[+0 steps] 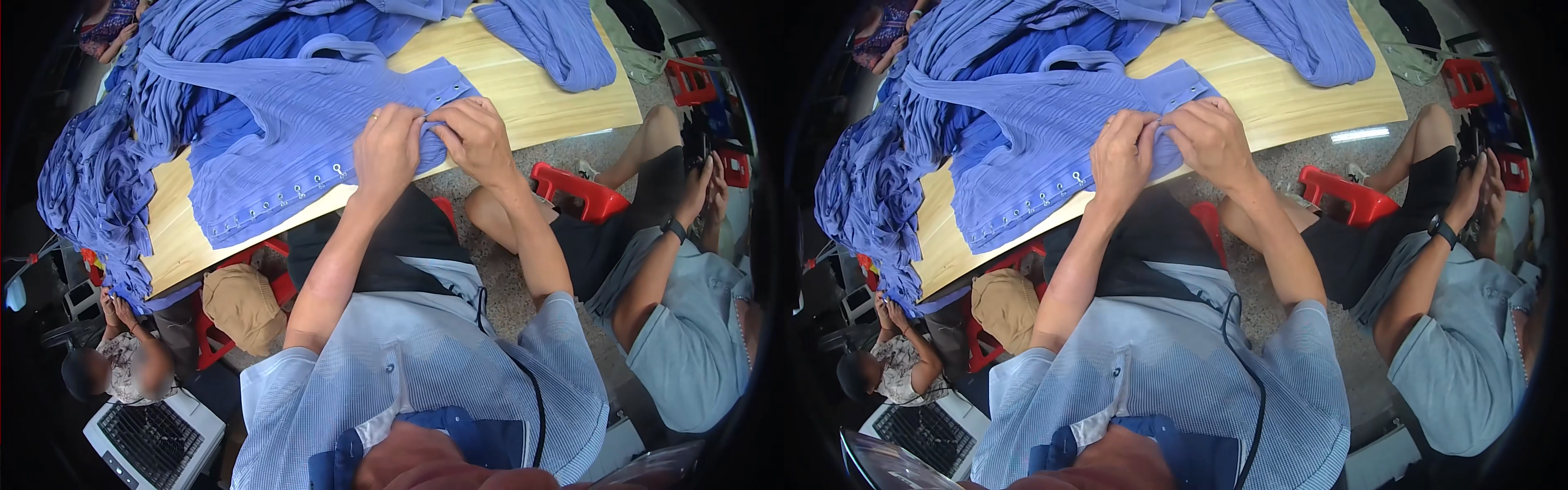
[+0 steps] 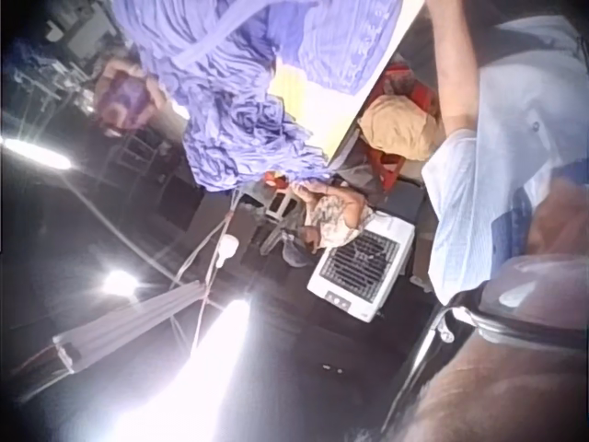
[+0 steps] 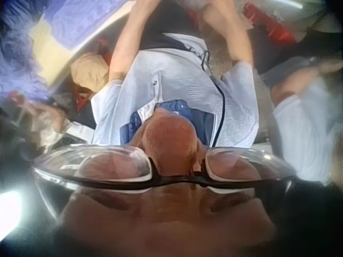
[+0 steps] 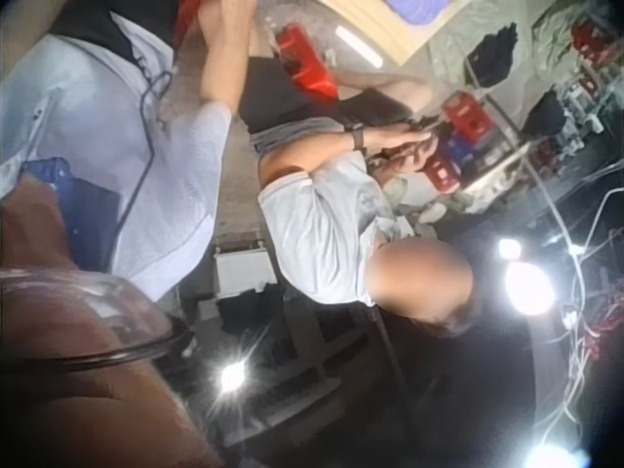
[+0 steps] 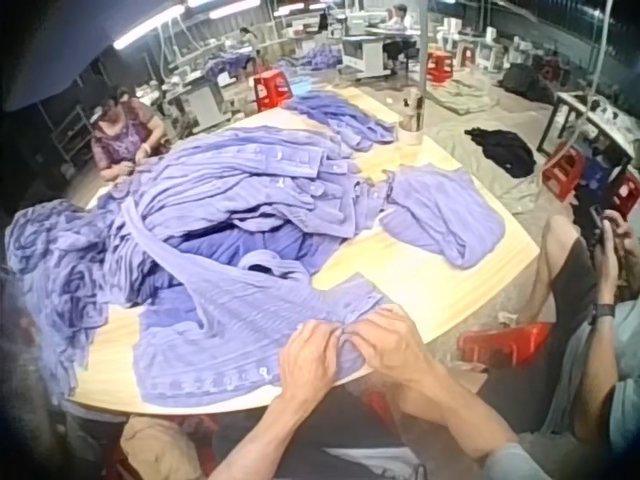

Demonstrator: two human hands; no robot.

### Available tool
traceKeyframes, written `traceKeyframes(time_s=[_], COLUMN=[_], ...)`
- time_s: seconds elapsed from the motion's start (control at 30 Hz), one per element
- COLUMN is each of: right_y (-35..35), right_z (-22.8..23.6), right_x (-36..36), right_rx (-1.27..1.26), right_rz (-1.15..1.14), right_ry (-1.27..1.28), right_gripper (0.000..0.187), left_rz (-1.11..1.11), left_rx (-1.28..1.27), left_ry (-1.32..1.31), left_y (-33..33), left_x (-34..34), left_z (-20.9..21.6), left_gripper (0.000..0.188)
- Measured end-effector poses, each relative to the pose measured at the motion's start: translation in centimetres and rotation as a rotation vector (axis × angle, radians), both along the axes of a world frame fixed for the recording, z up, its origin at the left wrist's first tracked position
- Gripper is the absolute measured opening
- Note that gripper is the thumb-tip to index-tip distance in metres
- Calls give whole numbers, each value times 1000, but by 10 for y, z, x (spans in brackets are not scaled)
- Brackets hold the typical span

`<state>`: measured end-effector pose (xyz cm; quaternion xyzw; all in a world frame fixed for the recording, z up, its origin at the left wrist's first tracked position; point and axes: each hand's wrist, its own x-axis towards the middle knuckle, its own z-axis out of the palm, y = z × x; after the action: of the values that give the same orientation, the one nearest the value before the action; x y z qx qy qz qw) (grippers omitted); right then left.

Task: Inspecting and folding blue garment pieces with metal eyelets on a work table.

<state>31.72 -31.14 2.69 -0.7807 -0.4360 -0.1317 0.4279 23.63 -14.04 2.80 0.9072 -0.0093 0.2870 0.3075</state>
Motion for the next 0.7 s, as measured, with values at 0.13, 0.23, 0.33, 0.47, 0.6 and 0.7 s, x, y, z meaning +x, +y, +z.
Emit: traceKeyframes(time_s=[0.13,0.23,0.33,0.47,0.6,0.7], right_y=[15,10,0,3,15,9], right_z=[13,3,6,12,22,23], right_x=[27,39,38,38,34,23], right_rx=[-89,-200,-240,-229,-176,-167], right_rz=[203,230,194,228,257,214], right_ry=[67,181,199,269,64,-233], right_gripper=[14,16,14,14,12,17], left_rz=[49,98,79,39,39,26], left_rx=[-29,12,-127,-166,-189,-195], left_ry=[23,98,51,38,71,52], left_y=[13,11,-1,1,7,4], left_x=[-7,-10,-11,-16,-22,-16], left_z=[-5,-19,-23,-12,-6,-7], left_gripper=[7,13,11,9,8,14])
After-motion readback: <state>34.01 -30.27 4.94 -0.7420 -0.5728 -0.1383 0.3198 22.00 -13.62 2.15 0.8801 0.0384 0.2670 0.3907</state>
